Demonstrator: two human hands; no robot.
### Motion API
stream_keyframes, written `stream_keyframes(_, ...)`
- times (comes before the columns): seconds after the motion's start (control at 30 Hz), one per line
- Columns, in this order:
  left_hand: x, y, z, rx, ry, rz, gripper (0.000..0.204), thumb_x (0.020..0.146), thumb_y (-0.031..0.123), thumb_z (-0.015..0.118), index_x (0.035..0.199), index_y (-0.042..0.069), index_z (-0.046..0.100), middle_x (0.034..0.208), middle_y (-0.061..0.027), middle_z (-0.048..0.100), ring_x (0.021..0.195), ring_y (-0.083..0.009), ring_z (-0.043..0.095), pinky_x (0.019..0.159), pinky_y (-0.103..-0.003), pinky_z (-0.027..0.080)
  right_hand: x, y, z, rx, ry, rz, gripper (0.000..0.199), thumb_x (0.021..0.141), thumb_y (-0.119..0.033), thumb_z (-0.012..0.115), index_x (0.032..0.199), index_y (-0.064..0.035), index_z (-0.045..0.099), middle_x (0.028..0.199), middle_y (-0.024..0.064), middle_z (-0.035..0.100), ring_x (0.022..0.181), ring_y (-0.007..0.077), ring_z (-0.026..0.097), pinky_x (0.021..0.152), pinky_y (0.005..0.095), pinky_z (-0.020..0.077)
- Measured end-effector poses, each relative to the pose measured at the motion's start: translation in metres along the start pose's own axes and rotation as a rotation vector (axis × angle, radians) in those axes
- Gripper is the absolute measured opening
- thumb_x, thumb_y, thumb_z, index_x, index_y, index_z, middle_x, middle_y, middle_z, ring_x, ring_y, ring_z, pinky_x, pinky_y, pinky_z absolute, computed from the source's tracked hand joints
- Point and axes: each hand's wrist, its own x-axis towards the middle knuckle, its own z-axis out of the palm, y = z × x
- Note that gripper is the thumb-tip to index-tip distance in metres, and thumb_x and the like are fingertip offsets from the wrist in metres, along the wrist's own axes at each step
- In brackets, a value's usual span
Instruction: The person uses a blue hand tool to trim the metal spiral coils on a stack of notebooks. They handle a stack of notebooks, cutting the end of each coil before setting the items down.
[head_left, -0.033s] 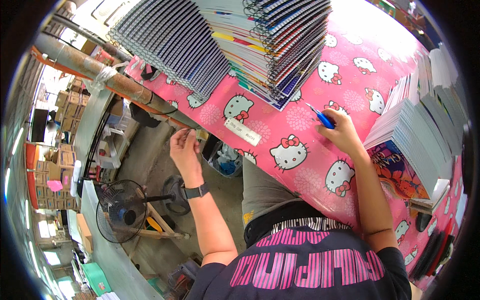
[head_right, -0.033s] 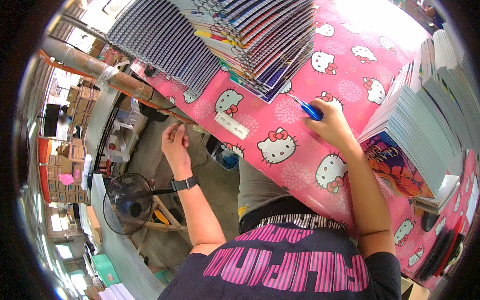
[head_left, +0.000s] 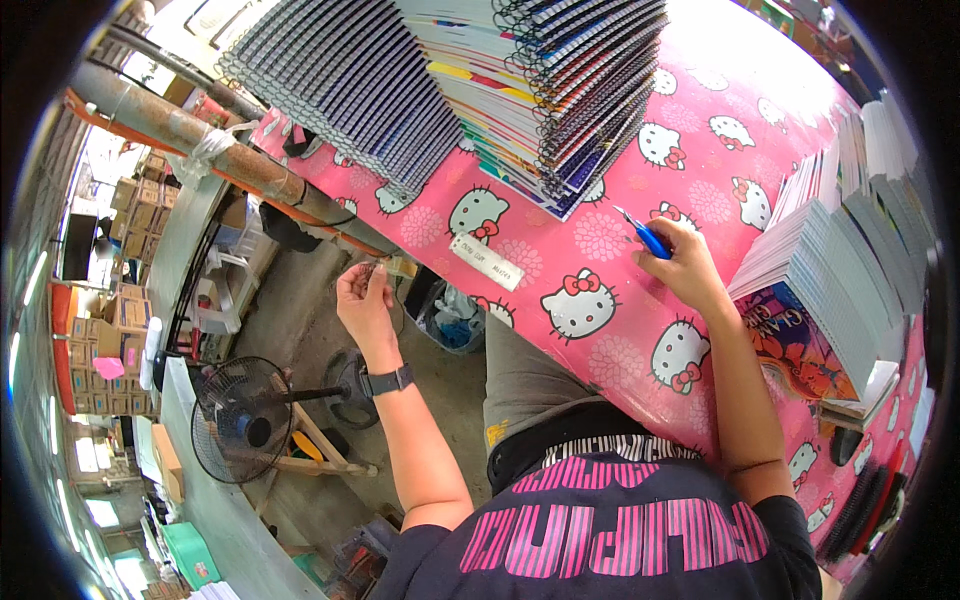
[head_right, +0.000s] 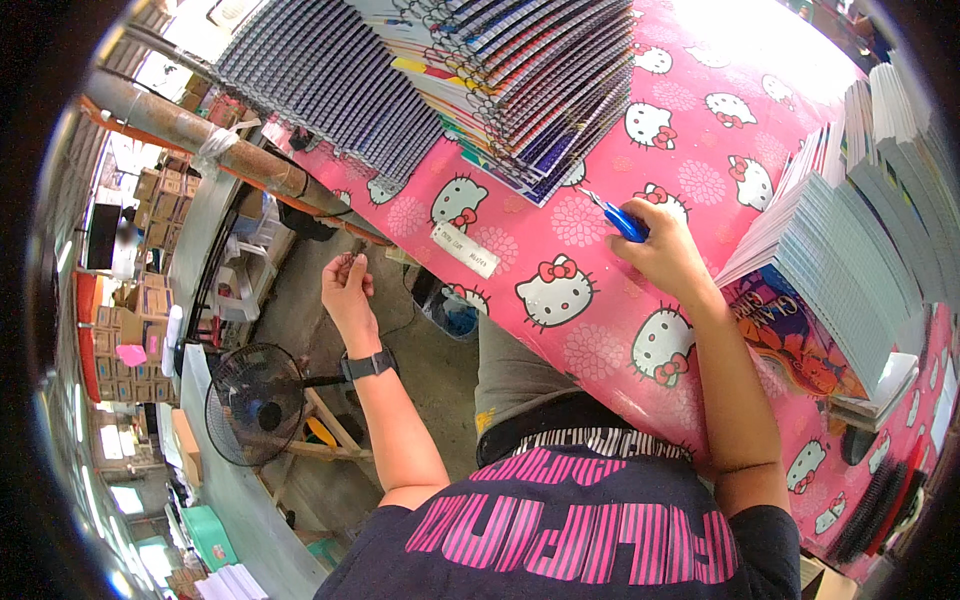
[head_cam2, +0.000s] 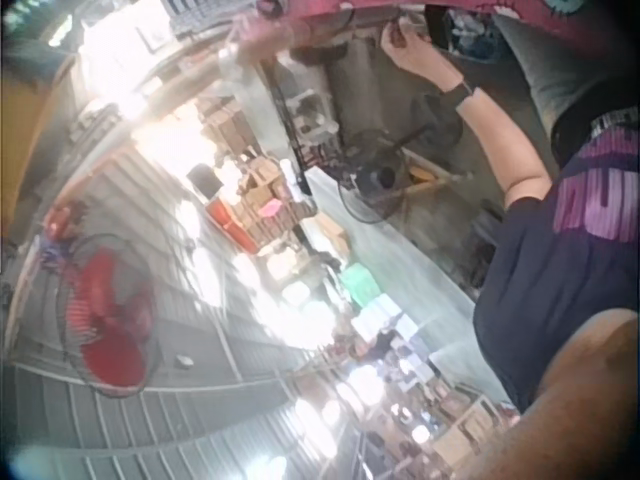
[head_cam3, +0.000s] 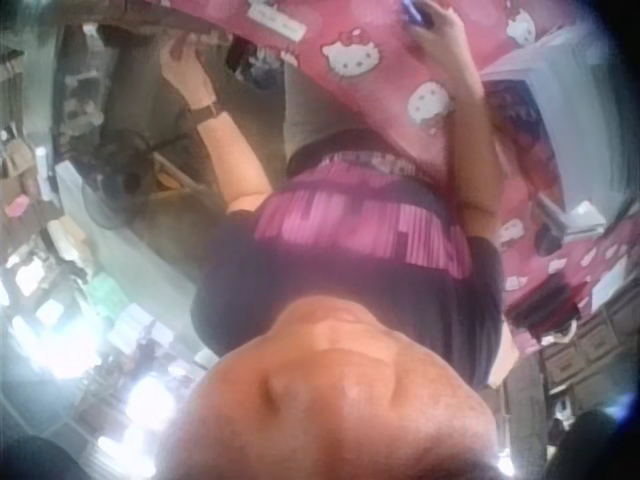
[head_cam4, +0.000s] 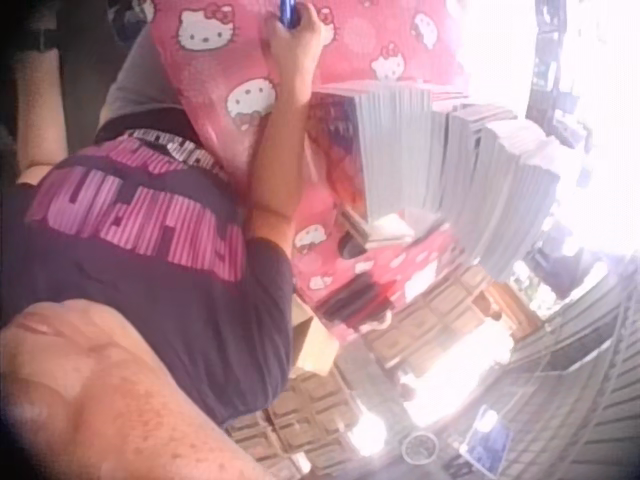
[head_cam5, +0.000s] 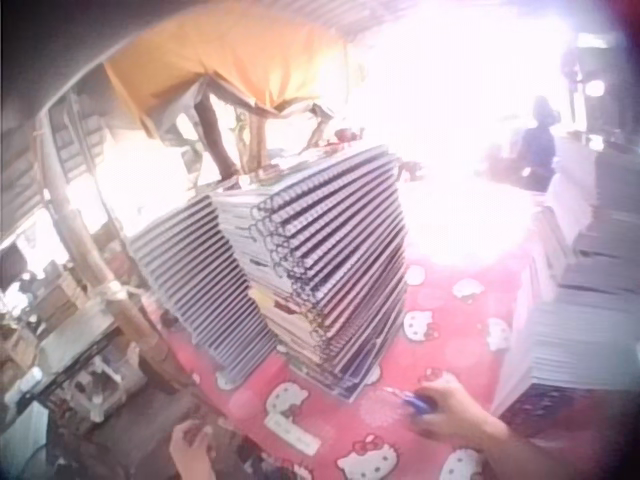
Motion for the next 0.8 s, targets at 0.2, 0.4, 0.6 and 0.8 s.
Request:
stream_keyframes(0.2, 0.016, -0.148, -0.069, 0.597, 0.072, -0.047, 0.033, 0.081, 0.008, 0.066, 0.112, -0.001, 0.058, 0.105, -0.0102, 0.063, 0.092, -0.0206, 0.06, 0.083, -0.032, 0.047, 0.001, -0.008, 0.004, 0.636, -0.091, 0.072, 0.028, 0.077, -0.019, 0.065, 0.096, 0.0, 0.058, 0.078, 0.0032, 0.058, 0.071, 0.0122, 0.055, 0.067, 0.0269, 0.0434)
stream_keyframes(0.4, -0.001, -0.15, -0.05, 0.357, 0.058, -0.124, 0.034, 0.082, 0.006, 0.063, 0.115, -0.002, 0.058, 0.116, -0.0113, 0.059, 0.106, -0.0206, 0.056, 0.092, -0.033, 0.043, 0.003, 0.025, -0.006, 0.847, 0.046, 0.17, 0.041, 0.083, -0.023, 0.052, 0.116, -0.0003, 0.046, 0.089, 0.007, 0.06, 0.079, 0.0151, 0.057, 0.073, 0.0281, 0.0449)
stream_keyframes(0.6, -0.029, -0.045, 0.053, 0.198, -0.052, 0.374, 0.021, 0.082, 0.001, 0.061, 0.103, -0.001, 0.061, 0.103, -0.0095, 0.063, 0.096, -0.0188, 0.058, 0.087, -0.031, 0.043, 0.016, 0.006, 0.004, -0.168, 0.124, -0.306, 0.04, 0.079, -0.023, 0.064, 0.113, -0.0068, 0.054, 0.098, 0.0122, 0.051, 0.095, 0.0298, 0.053, 0.08, 0.0391, 0.0441)
stream_keyframes(0.8, -0.05, -0.029, 0.126, 0.049, -0.459, 0.216, 0.014, 0.085, 0.006, 0.061, 0.098, 0.0, 0.062, 0.097, -0.0076, 0.064, 0.084, -0.0128, 0.059, 0.074, -0.026, 0.049, 0.027, 0.0, 0.015, -0.252, 0.225, -0.473, 0.045, 0.069, -0.02, 0.066, 0.113, -0.0113, 0.056, 0.099, 0.0101, 0.052, 0.096, 0.0286, 0.052, 0.082, 0.0415, 0.0403)
